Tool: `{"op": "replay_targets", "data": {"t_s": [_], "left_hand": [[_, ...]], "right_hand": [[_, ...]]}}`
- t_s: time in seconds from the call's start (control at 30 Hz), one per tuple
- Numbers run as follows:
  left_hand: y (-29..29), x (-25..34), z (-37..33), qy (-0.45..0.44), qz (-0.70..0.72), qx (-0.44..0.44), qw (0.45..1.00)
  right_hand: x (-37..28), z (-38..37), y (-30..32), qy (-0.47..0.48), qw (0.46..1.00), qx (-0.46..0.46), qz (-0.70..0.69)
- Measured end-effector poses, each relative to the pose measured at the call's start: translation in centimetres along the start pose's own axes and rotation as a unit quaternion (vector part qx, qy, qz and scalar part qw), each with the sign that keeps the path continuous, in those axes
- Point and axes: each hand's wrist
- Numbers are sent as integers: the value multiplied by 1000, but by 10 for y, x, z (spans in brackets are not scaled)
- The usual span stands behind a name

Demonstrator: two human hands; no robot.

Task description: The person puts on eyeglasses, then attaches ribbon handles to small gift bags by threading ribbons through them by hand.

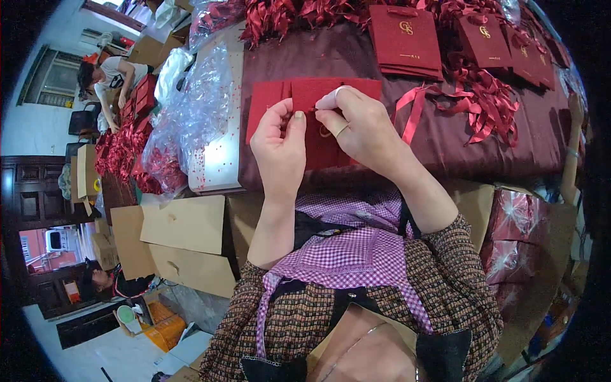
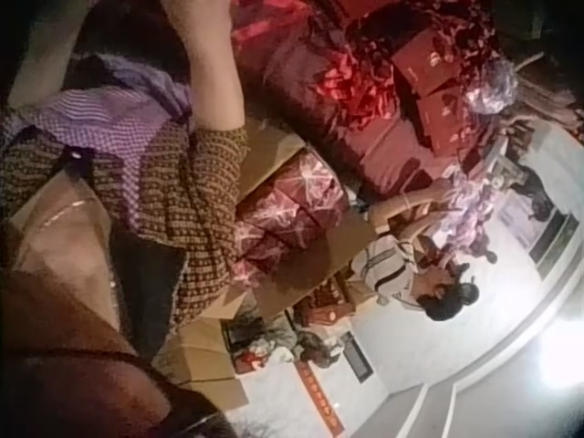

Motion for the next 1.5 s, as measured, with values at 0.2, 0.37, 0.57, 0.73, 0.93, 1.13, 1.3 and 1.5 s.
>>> {"op": "replay_targets", "data": {"t_s": [0.2,0.37,0.57,0.73,0.93,1.13,1.3,1.5], "left_hand": [[-4,2,4,-31,-14,19,999],[-7,2,7,-45,-48,28,997],[-14,-3,7,-121,-118,54,984],[-16,-4,7,-160,-150,65,973],[-15,-2,5,-23,33,-19,999],[-10,1,3,33,114,-17,993],[-8,4,1,72,153,-57,984],[-5,2,0,108,176,-103,973]], "right_hand": [[2,-2,-3,13,1000,21,5],[0,-3,-1,30,999,6,38],[-6,-6,2,74,989,-26,122],[-9,-10,10,24,997,-39,70],[-6,-8,13,-22,999,-31,29],[-6,1,14,12,999,-20,32],[-1,2,14,-10,1000,-2,11],[9,3,11,-11,1000,11,-6]]}}
Point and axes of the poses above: each hand's wrist, its own z-axis away from the middle knuckle, its own y-axis out of the back of the hand, x = y × z, and after that the axes turned 15 degrees about -z, right-handed
